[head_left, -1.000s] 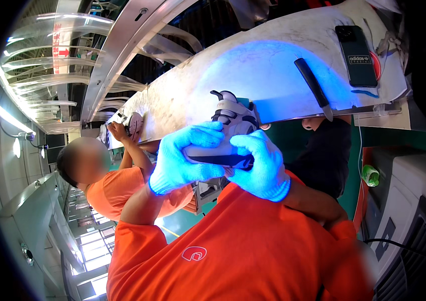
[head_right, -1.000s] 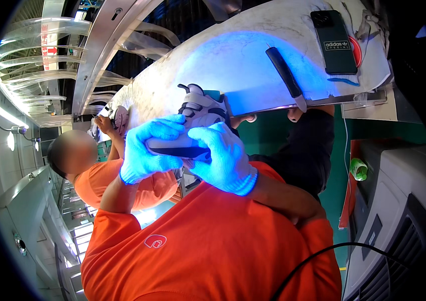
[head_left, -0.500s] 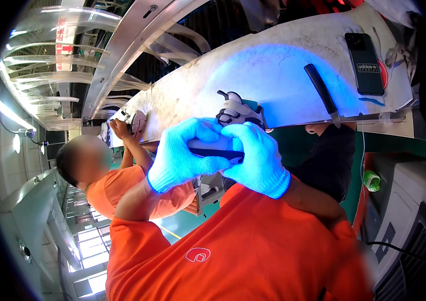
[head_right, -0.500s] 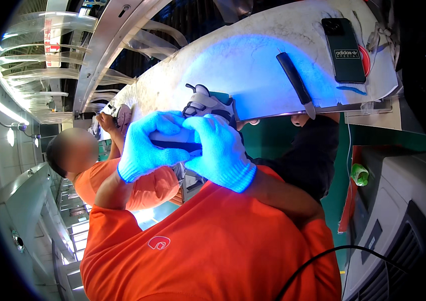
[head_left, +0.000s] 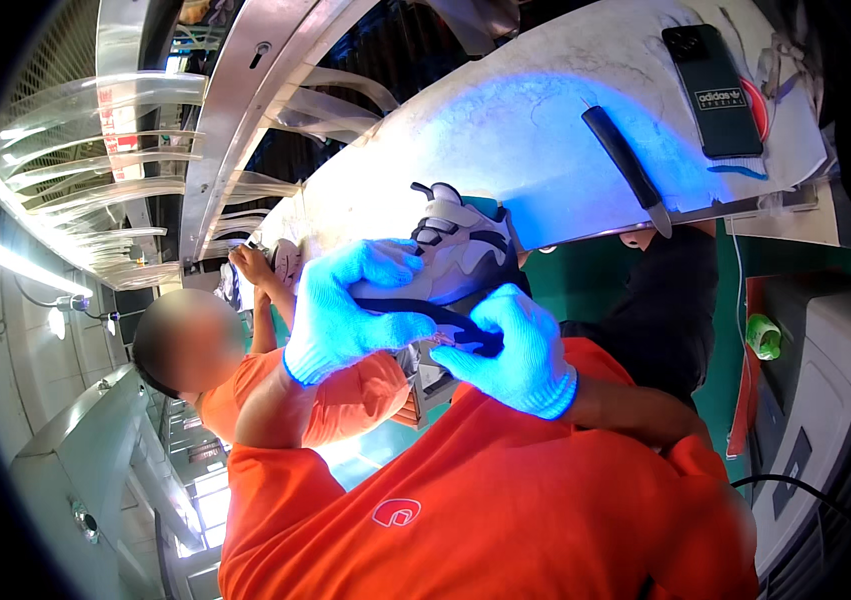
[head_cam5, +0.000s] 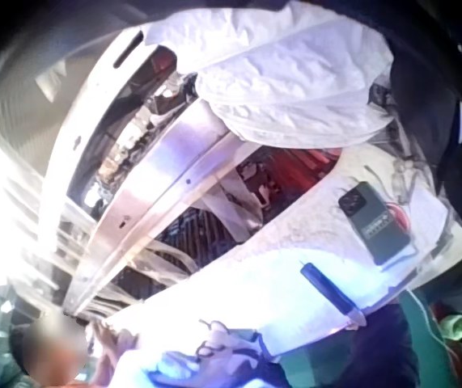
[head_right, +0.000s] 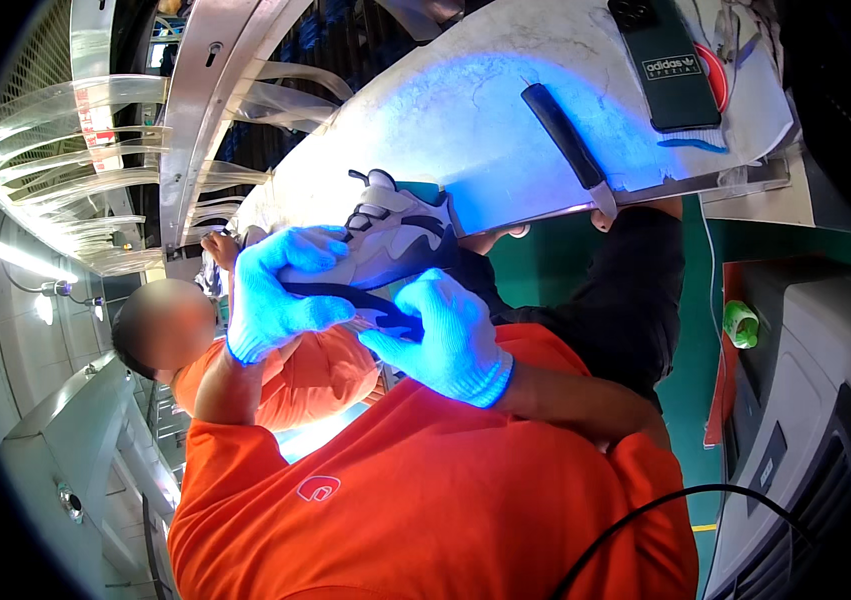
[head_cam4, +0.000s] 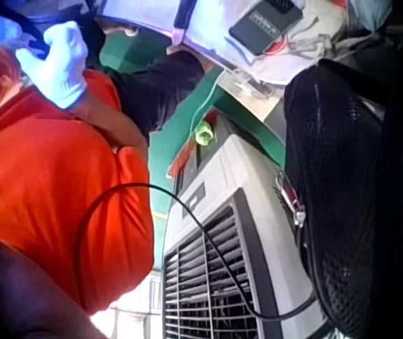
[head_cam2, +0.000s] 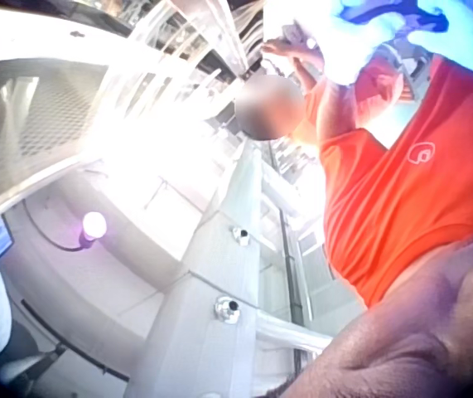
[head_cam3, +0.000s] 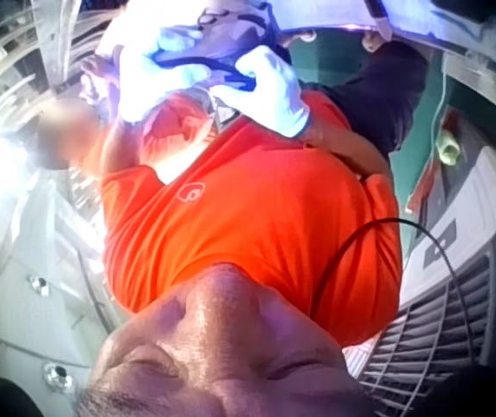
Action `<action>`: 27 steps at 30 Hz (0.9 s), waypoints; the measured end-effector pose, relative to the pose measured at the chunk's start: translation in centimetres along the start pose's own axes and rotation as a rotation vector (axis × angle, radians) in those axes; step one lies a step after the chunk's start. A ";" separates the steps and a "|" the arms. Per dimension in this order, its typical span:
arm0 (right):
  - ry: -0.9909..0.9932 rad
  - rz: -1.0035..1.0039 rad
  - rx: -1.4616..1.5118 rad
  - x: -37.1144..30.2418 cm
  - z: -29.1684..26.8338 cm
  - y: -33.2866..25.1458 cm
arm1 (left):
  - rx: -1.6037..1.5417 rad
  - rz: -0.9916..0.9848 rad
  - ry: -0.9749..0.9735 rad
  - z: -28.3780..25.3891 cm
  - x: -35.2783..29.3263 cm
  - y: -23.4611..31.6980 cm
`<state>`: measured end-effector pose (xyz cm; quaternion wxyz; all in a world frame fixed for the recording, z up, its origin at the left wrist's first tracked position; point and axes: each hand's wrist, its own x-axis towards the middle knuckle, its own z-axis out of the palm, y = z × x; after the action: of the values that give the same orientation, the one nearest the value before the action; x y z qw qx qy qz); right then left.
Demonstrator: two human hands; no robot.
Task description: The person scrubs a white and black sneaker using a small brush and a cleaning solution. They repeatedly scrub the upper, sole, and heel areas, rotating the shoe to access different sides. The person works at a bench in a factory setting, handling the shoe one at a time.
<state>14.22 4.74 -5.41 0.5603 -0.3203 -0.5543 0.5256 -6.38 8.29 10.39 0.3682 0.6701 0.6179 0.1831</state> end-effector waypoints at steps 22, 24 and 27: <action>-0.125 -0.102 -0.086 3.5 -0.3 2.9 | -0.010 0.214 -0.064 -1.8 0.2 -3.9; -0.156 -0.061 -0.077 3.8 -0.2 2.9 | -0.025 0.220 -0.073 -2.0 0.0 -4.5; -0.226 -0.011 -0.079 4.2 0.2 3.0 | -0.027 0.173 -0.105 -2.6 -0.1 -4.9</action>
<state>12.66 9.43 -7.00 0.4843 -0.2776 -0.6359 0.5330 -11.63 8.68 8.56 0.3919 0.7247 0.5350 0.1870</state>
